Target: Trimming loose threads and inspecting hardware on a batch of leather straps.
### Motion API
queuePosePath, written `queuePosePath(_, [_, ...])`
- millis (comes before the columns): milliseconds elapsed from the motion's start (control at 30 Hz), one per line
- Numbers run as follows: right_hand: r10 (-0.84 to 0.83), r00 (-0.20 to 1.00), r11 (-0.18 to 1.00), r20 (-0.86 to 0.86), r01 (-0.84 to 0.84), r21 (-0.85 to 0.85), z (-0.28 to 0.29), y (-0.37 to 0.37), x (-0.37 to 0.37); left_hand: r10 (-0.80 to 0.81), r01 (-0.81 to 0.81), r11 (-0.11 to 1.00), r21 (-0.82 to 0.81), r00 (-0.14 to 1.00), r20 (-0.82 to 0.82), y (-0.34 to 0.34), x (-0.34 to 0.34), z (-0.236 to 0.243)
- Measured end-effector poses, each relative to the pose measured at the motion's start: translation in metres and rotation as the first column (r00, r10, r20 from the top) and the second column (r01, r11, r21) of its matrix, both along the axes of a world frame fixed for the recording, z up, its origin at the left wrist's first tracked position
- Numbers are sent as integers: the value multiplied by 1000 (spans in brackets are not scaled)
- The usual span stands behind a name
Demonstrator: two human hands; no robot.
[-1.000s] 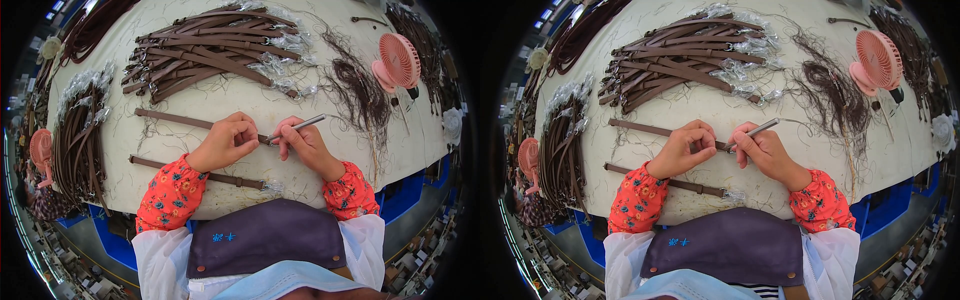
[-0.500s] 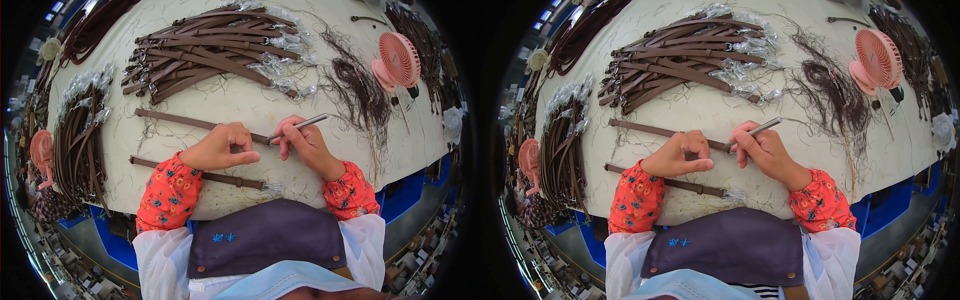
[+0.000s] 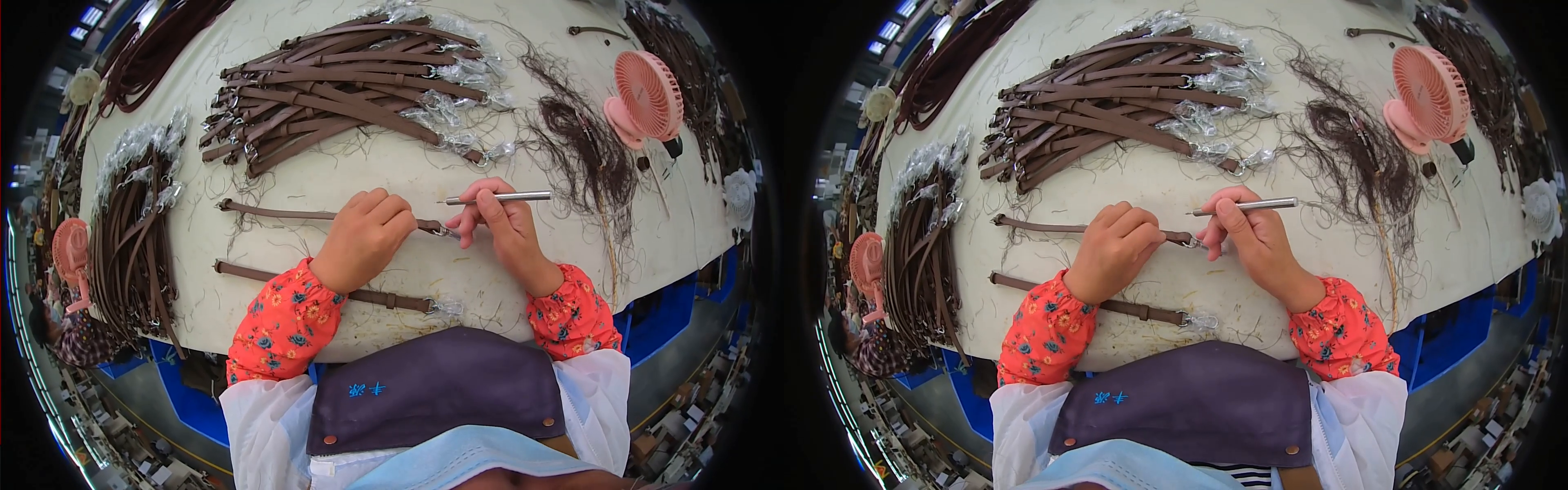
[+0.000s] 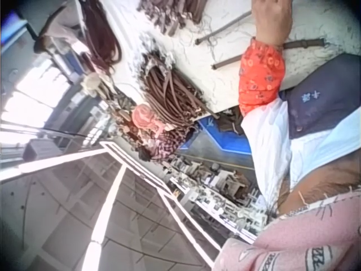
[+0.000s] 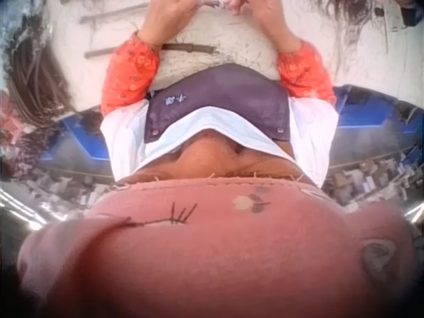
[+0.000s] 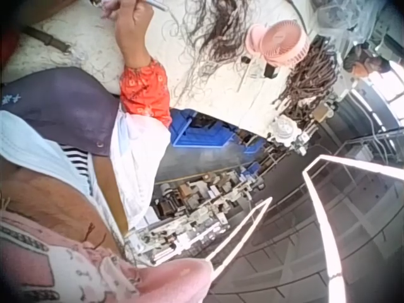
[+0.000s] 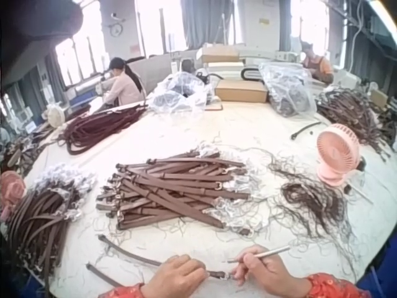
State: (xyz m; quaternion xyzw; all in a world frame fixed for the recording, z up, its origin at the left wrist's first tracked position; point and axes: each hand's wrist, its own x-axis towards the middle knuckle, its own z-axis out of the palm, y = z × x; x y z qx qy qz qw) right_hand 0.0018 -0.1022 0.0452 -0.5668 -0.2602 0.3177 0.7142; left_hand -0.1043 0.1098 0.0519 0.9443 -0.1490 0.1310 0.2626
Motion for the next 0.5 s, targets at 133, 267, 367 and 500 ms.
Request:
queuePosePath(133, [-7,1000,1000,-23,7,-13,-1,-1,1,4,-137,934,-330,928,-373,-2,-3,7])
queuePosePath(267, [-35,999,999,-32,36,39,-4,1,1,16,-179,906,-384,920,-391,-7,-1,14])
queuePosePath(367, [-69,997,996,-25,71,48,-3,2,1,47,-151,934,-323,950,-308,-16,0,13])
queuePosePath(500, [-101,995,991,-26,103,80,-1,1,0,112,-150,949,-277,983,-149,-19,3,-5])
